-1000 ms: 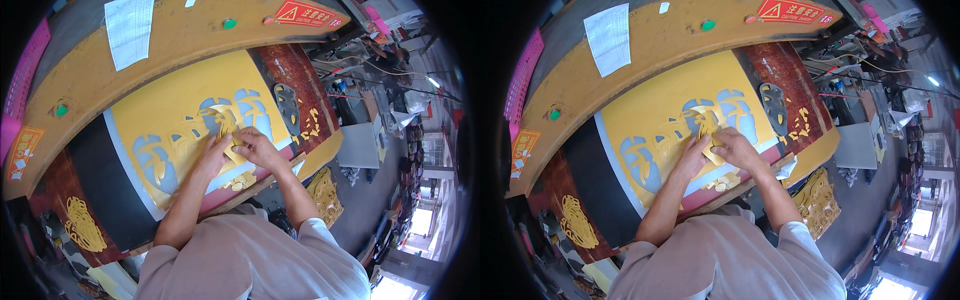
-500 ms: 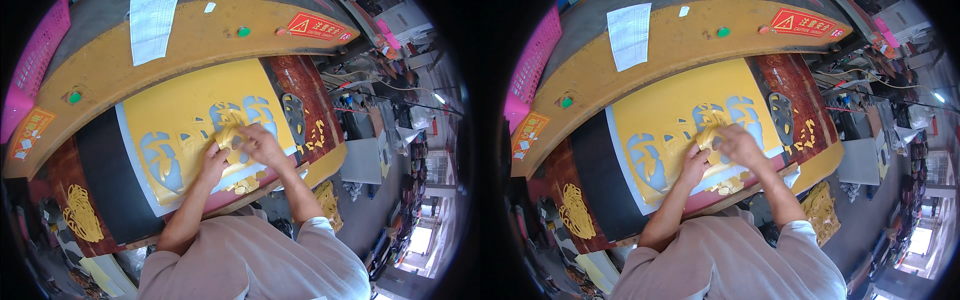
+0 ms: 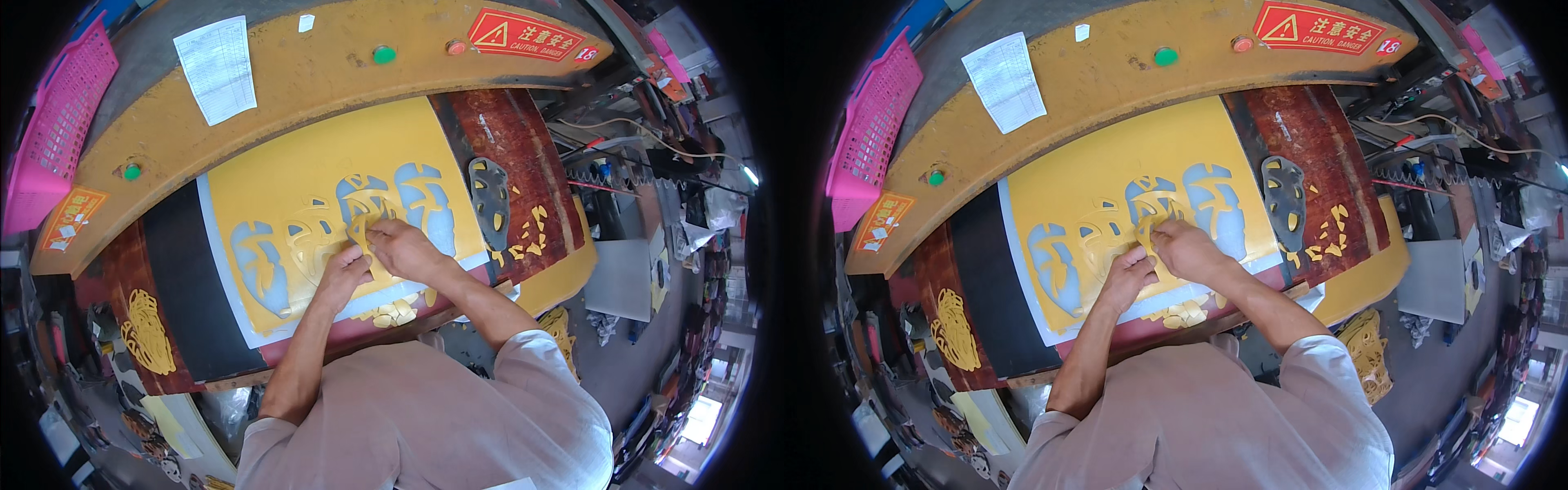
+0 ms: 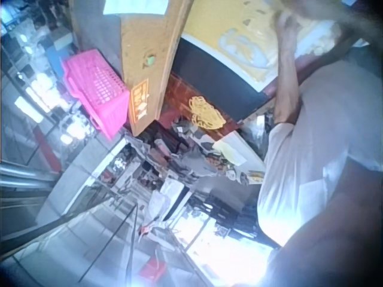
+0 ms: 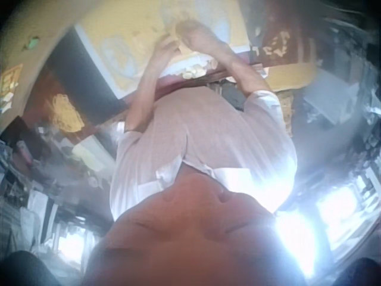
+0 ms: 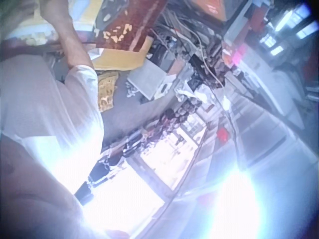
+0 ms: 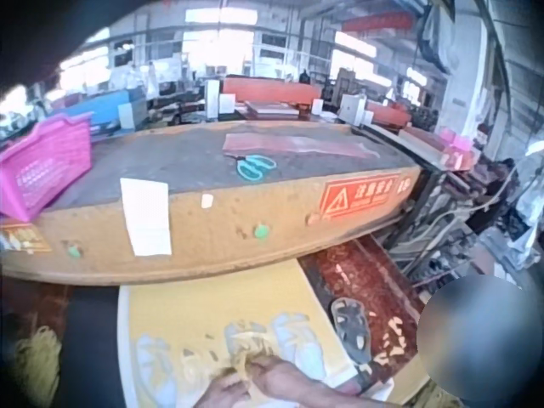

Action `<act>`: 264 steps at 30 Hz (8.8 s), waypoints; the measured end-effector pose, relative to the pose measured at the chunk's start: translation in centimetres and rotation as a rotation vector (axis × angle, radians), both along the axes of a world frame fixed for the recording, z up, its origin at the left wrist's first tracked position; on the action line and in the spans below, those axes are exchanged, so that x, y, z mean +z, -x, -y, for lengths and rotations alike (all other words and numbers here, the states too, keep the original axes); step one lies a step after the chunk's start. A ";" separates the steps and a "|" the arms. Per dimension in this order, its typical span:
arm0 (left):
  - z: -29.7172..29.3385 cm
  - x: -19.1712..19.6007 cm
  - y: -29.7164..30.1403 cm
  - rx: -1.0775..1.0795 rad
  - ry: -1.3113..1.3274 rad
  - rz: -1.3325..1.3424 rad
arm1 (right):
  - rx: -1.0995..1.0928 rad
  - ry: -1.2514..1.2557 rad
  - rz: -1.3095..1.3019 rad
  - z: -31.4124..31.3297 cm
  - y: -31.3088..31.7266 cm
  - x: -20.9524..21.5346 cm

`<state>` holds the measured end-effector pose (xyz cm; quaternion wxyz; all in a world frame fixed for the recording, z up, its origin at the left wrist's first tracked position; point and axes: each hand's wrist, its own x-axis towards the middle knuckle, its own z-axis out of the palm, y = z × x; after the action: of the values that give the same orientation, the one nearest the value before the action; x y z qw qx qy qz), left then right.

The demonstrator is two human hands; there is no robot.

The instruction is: The person places a yellow sheet on a workbench, positions a dark stencil, and uses a cutting tool to trace and cut out decorative shapes. They remove the cut pieces and place them on the bench, repeating the process with additional stencils and trimming edges with scissors.

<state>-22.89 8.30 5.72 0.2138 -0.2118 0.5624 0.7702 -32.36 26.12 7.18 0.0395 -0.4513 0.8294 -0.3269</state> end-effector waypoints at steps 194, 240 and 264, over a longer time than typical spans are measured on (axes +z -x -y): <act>20.5 -6.4 13.8 0.297 0.913 -0.967 | -0.185 -0.710 0.772 25.2 9.5 0.3; 15.7 0.3 1.2 0.388 -0.071 0.132 | 0.360 -0.654 0.249 22.1 9.3 1.1; 16.8 -5.8 6.4 0.365 1.610 -0.568 | 0.254 -0.601 0.163 21.8 8.5 0.4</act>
<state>-29.27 -8.50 -0.09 -0.2759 -0.1853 0.9249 0.1847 -40.86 4.33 7.61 0.2773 -0.4918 0.8199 -0.0951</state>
